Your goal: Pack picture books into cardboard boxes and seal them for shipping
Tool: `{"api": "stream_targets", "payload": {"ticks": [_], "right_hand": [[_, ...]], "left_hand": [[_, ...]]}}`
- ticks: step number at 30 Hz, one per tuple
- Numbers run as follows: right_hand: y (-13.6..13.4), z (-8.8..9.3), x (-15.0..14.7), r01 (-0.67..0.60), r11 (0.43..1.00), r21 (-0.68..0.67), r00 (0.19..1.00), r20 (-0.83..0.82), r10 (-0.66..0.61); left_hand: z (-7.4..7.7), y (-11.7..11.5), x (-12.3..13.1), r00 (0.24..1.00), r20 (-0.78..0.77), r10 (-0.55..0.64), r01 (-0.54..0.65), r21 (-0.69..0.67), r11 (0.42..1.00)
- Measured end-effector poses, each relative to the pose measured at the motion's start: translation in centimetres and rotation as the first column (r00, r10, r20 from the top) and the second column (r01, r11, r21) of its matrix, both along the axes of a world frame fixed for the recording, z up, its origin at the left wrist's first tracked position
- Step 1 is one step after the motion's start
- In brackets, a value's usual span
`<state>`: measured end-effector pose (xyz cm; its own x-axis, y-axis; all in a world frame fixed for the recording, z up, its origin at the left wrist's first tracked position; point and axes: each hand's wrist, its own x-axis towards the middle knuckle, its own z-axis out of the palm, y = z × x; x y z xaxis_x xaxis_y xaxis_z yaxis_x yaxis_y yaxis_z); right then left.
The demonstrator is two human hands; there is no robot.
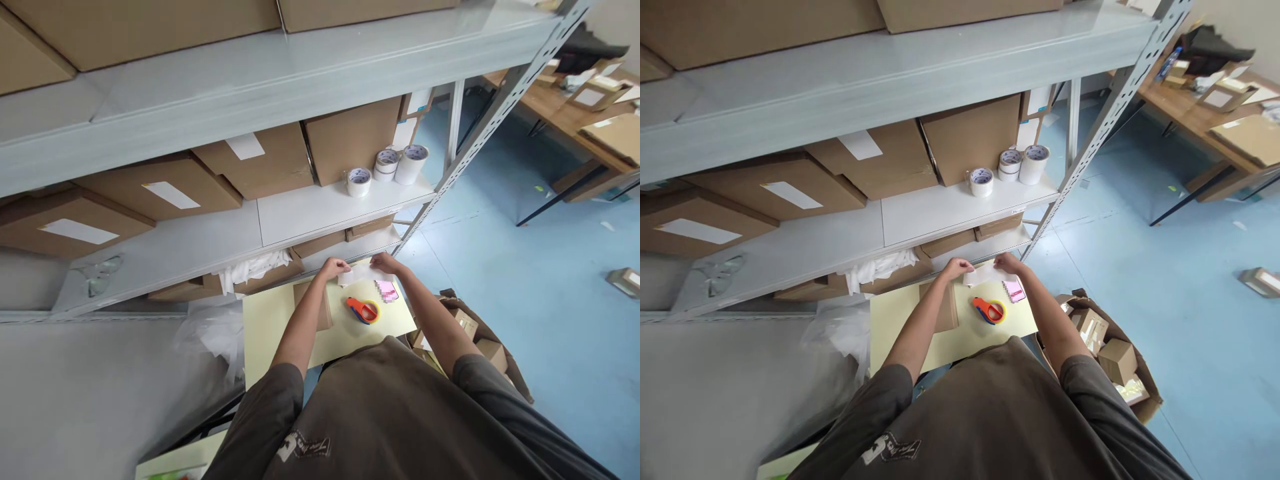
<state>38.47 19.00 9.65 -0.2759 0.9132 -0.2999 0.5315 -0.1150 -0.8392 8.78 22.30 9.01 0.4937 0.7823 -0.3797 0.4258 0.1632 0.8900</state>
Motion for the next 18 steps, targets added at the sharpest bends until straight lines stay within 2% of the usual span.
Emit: {"api": "stream_targets", "payload": {"ticks": [3,5,9,11,14,18], "right_hand": [[-1.0,0.5,1.4,0.095,0.995,-0.029,0.988,-0.123,-0.098],[-1.4,1.4,1.1,0.101,0.994,-0.048,0.972,-0.207,-0.108],[-1.5,3.9,-1.5,0.003,0.998,-0.057,0.962,-0.271,-0.019],[-1.4,5.3,-3.0,-0.054,0.998,-0.032,0.965,-0.259,0.044],[-1.2,7.0,-5.1,-0.129,0.991,0.036,0.972,-0.192,0.134],[-1.0,8.6,-9.8,-0.248,0.96,0.13,0.961,-0.092,0.26]], "left_hand": [[-0.7,-0.3,-0.5,0.997,0.003,0.078,-0.078,-0.002,0.997],[-1.1,-0.7,0.4,0.991,0.018,0.131,-0.131,-0.008,0.991],[-0.9,-1.6,3.1,0.96,0.061,0.272,-0.276,0.089,0.957],[0.0,-2.3,2.9,0.942,0.072,0.329,-0.336,0.152,0.93],[2.2,-3.7,-0.3,0.943,0.13,0.305,-0.324,0.158,0.933],[4.8,-7.2,-6.3,0.975,0.206,0.078,-0.092,0.061,0.994]]}}
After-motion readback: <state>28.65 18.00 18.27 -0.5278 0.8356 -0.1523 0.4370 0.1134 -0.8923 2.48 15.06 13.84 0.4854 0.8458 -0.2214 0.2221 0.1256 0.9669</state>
